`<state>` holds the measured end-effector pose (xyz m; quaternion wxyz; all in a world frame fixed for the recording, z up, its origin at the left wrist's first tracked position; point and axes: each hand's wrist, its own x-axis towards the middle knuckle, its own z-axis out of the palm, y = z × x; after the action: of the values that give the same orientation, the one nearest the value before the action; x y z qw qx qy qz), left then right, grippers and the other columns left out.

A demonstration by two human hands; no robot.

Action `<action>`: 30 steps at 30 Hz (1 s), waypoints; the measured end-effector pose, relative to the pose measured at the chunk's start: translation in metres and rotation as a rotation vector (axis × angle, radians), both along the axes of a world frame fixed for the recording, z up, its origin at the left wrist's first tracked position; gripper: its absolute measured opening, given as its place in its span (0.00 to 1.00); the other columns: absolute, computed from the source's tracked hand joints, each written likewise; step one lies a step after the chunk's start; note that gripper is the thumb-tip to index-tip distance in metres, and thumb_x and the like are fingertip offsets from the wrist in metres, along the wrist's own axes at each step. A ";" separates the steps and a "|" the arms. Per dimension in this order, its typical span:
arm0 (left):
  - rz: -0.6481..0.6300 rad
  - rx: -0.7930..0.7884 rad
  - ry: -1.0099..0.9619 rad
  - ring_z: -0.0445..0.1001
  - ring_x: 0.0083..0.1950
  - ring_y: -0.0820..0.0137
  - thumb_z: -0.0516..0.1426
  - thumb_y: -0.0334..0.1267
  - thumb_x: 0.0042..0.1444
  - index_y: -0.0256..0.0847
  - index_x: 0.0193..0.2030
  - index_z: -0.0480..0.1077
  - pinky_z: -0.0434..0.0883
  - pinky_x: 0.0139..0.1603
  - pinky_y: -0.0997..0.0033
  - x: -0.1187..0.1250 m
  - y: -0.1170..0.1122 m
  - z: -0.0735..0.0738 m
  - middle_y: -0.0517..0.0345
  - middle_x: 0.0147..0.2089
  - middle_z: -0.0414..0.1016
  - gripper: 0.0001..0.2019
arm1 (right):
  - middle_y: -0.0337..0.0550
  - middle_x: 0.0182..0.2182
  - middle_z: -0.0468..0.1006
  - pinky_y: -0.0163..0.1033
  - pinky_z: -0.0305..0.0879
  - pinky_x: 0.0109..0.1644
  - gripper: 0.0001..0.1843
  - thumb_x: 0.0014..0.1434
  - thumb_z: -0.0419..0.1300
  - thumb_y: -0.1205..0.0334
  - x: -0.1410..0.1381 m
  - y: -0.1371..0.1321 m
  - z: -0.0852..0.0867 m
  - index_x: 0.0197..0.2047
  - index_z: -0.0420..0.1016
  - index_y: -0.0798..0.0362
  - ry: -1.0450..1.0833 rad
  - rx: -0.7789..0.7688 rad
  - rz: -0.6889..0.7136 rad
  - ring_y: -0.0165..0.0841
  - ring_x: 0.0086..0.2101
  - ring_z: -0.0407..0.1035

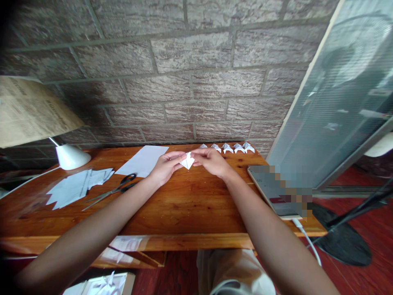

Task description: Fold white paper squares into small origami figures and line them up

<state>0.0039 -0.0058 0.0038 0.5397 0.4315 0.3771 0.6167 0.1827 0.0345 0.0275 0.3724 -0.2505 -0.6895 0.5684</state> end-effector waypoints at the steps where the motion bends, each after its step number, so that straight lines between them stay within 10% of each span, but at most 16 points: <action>1: -0.003 -0.009 -0.001 0.78 0.43 0.63 0.71 0.42 0.37 0.37 0.36 0.79 0.71 0.53 0.55 0.000 0.000 0.001 0.50 0.40 0.80 0.18 | 0.42 0.36 0.81 0.40 0.71 0.45 0.19 0.49 0.68 0.47 0.000 0.000 0.000 0.37 0.81 0.53 0.001 0.001 0.004 0.32 0.36 0.74; 23: -0.002 -0.023 0.073 0.75 0.38 0.70 0.70 0.38 0.37 0.39 0.34 0.79 0.69 0.45 0.67 0.000 -0.002 0.001 0.55 0.34 0.80 0.14 | 0.43 0.29 0.79 0.39 0.65 0.38 0.14 0.57 0.59 0.53 -0.006 -0.006 -0.003 0.32 0.79 0.55 -0.172 0.446 -0.248 0.34 0.31 0.70; 30: -0.023 -0.071 -0.020 0.74 0.36 0.72 0.70 0.35 0.37 0.38 0.31 0.77 0.68 0.45 0.69 -0.001 0.000 0.005 0.58 0.32 0.78 0.12 | 0.41 0.32 0.79 0.39 0.67 0.42 0.18 0.47 0.69 0.54 -0.009 -0.007 -0.001 0.40 0.76 0.53 0.029 0.148 -0.195 0.32 0.33 0.71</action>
<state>0.0029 -0.0058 0.0084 0.5653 0.4102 0.3884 0.6011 0.1738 0.0271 0.0267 0.4535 -0.2798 -0.6965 0.4806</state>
